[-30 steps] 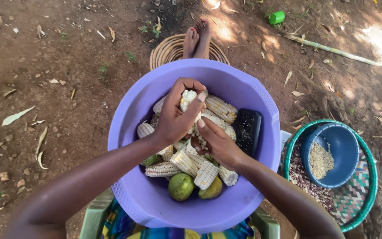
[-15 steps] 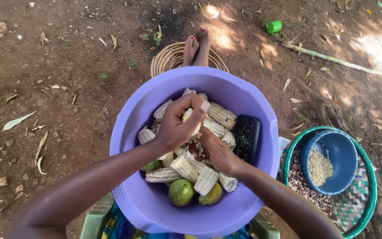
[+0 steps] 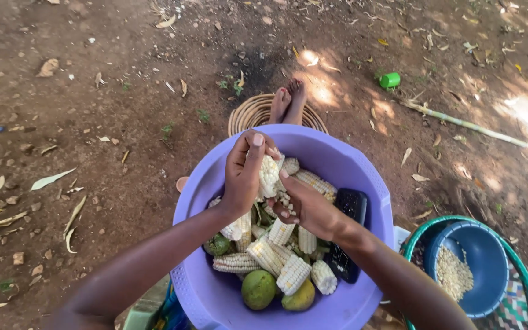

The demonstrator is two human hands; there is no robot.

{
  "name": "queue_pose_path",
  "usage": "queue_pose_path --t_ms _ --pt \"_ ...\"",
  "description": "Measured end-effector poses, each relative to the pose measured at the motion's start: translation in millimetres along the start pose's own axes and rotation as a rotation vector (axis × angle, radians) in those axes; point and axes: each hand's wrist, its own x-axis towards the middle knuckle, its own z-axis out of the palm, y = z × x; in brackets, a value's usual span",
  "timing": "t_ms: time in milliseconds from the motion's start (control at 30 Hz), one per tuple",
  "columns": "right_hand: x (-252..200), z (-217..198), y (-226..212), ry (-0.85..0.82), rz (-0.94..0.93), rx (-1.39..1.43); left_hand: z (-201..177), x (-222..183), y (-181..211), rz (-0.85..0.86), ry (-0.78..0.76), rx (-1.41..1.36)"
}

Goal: Manually removing kernels from dried corn cobs by hand into a basin while sitting on the ground.

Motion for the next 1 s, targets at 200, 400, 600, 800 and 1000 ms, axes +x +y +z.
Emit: queue_pose_path --t_ms 200,400,600,800,1000 --pt "8 -18 26 0.266 -0.235 -0.212 -14 10 -2 -0.369 -0.146 -0.018" --pt "-10 -22 31 0.291 -0.316 -0.338 -12 22 19 -0.826 -0.281 -0.008" --pt "-15 -19 35 0.234 -0.400 -0.448 -15 20 30 -0.794 -0.476 0.120" --pt "-19 -2 12 0.221 -0.441 -0.635 -8 23 70 -0.847 -0.503 0.234" --pt "-4 -29 42 0.268 -0.405 -0.649 -4 25 58 -0.826 -0.479 0.665"
